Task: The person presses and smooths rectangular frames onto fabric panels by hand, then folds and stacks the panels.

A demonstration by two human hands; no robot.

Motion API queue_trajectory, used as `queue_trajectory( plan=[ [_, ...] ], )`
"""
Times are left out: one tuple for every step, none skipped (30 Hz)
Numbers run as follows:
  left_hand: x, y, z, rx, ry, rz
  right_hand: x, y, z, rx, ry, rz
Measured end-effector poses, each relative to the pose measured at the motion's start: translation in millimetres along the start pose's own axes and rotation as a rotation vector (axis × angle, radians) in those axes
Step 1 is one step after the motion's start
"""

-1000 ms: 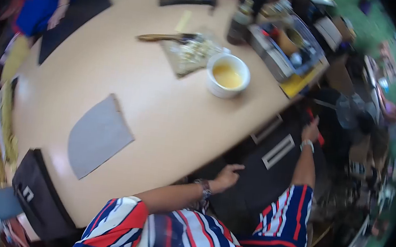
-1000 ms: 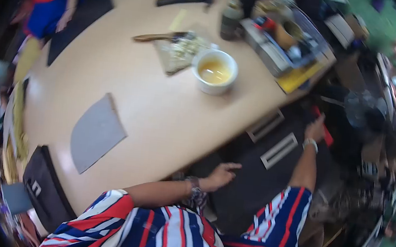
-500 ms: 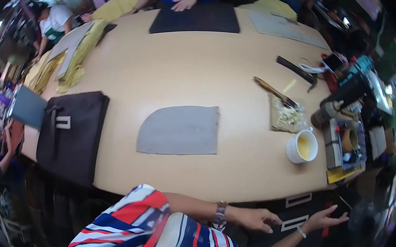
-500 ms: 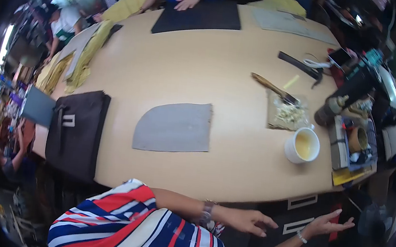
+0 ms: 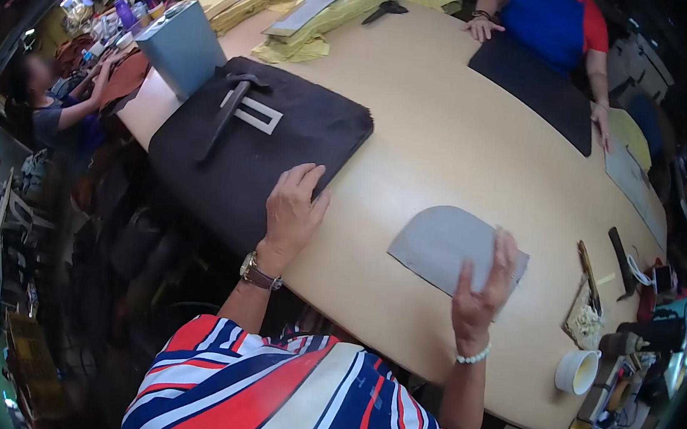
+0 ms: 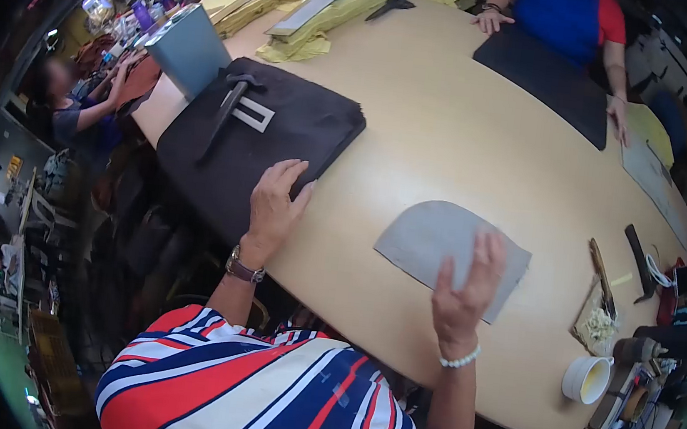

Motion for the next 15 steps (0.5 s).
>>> queue_trajectory(
  plan=[
    [0.9, -4.3, 11.1, 0.040, 0.038, 0.028, -13.6, 5.7, 12.4, 0.050, 0.016, 0.051],
    [0.2, -7.6, 19.1, 0.082, 0.028, 0.100, -26.4, 11.4, 23.7, 0.099, 0.031, 0.102],
    [0.9, -9.3, 22.6, 0.058, 0.032, 0.087, -37.6, 15.3, 33.5, 0.147, 0.045, 0.153],
    [-0.8, -10.8, 21.5, 0.033, 0.036, 0.070, -46.0, 17.3, 38.6, 0.171, 0.046, 0.176],
    [-0.8, -11.1, 22.3, 0.009, 0.040, 0.055, -54.8, 19.6, 45.2, 0.195, 0.047, 0.202],
    [-0.1, -11.1, 24.5, 0.035, 0.006, 0.042, -63.0, 22.1, 51.6, 0.219, 0.049, 0.226],
    [0.9, -9.9, 26.2, 0.058, -0.027, 0.028, -70.1, 24.9, 57.3, 0.226, 0.069, 0.251],
    [1.9, -8.8, 28.2, 0.080, -0.061, 0.013, -76.6, 27.2, 62.4, 0.232, 0.088, 0.274],
    [2.4, -7.8, 30.2, 0.106, -0.087, 0.005, -82.8, 28.9, 67.2, 0.237, 0.106, 0.299],
    [2.7, -6.6, 32.3, 0.131, -0.115, -0.003, -88.9, 30.7, 72.2, 0.244, 0.117, 0.303],
    [2.9, -5.9, 33.2, 0.156, -0.141, -0.012, -94.4, 32.9, 75.7, 0.255, 0.129, 0.312],
    [3.3, -5.4, 32.9, 0.119, -0.106, -0.006, -100.4, 35.4, 79.0, 0.266, 0.140, 0.320],
    [3.6, -5.0, 32.5, 0.083, -0.071, 0.001, -106.1, 37.4, 81.8, 0.276, 0.153, 0.327],
    [3.9, -5.0, 31.6, 0.045, -0.035, 0.009, -111.2, 39.2, 83.7, 0.273, 0.166, 0.336],
    [4.0, -4.7, 30.9, 0.027, -0.023, 0.018, -116.0, 40.8, 85.1, 0.269, 0.180, 0.346]
  ],
)
Point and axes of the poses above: each hand's wrist, its own y-axis towards the middle knuckle, its own x-axis out of the back of the hand, z = x × y, the point moved 2 cm from there along y, towards the middle knuckle, and after that the axes turned 13 degrees about -x, right-handed, at the moved point
